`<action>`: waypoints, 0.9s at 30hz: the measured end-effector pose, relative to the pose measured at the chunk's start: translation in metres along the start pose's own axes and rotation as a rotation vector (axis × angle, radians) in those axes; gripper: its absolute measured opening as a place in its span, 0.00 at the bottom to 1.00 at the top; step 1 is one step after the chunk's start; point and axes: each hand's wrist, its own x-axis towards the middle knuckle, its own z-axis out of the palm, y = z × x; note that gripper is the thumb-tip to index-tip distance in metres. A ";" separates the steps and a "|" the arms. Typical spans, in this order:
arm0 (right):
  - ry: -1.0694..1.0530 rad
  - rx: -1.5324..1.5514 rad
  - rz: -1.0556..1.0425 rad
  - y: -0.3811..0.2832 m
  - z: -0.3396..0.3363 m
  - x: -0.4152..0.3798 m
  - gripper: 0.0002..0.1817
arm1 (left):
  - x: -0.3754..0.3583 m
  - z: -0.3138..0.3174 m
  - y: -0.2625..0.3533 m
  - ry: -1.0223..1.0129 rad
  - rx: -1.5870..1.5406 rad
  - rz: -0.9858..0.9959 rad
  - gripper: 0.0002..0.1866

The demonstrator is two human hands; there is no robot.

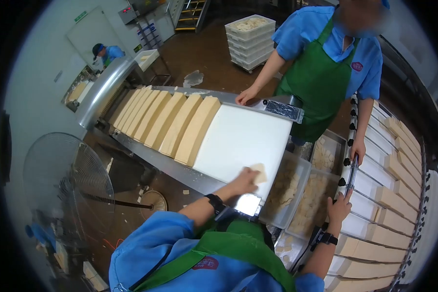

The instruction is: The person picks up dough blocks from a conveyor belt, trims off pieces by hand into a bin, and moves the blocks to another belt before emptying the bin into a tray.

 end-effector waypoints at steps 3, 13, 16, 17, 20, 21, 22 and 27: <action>-0.022 0.002 0.021 -0.003 -0.004 -0.001 0.29 | 0.002 0.017 0.031 -0.121 -0.098 0.272 0.40; -0.035 -0.026 0.068 -0.013 -0.014 -0.005 0.24 | -0.010 0.028 0.029 -0.229 0.473 0.394 0.22; -0.045 -0.022 0.087 -0.015 -0.016 -0.005 0.23 | -0.010 0.031 0.027 -0.205 0.467 0.413 0.21; -0.052 -0.028 0.086 -0.015 -0.016 -0.005 0.23 | -0.011 0.031 0.027 -0.204 0.465 0.415 0.21; -0.065 -0.050 0.085 -0.014 -0.014 -0.004 0.20 | -0.011 0.032 0.023 -0.213 0.476 0.423 0.20; -0.068 -0.058 0.085 -0.016 -0.015 -0.004 0.20 | -0.012 0.030 0.022 -0.223 0.460 0.416 0.20; -0.068 -0.054 0.088 -0.017 -0.016 -0.004 0.19 | -0.013 0.028 0.021 -0.234 0.444 0.409 0.20; -0.055 -0.063 0.100 -0.021 -0.017 -0.005 0.15 | -0.018 0.022 0.016 -0.240 0.367 0.411 0.19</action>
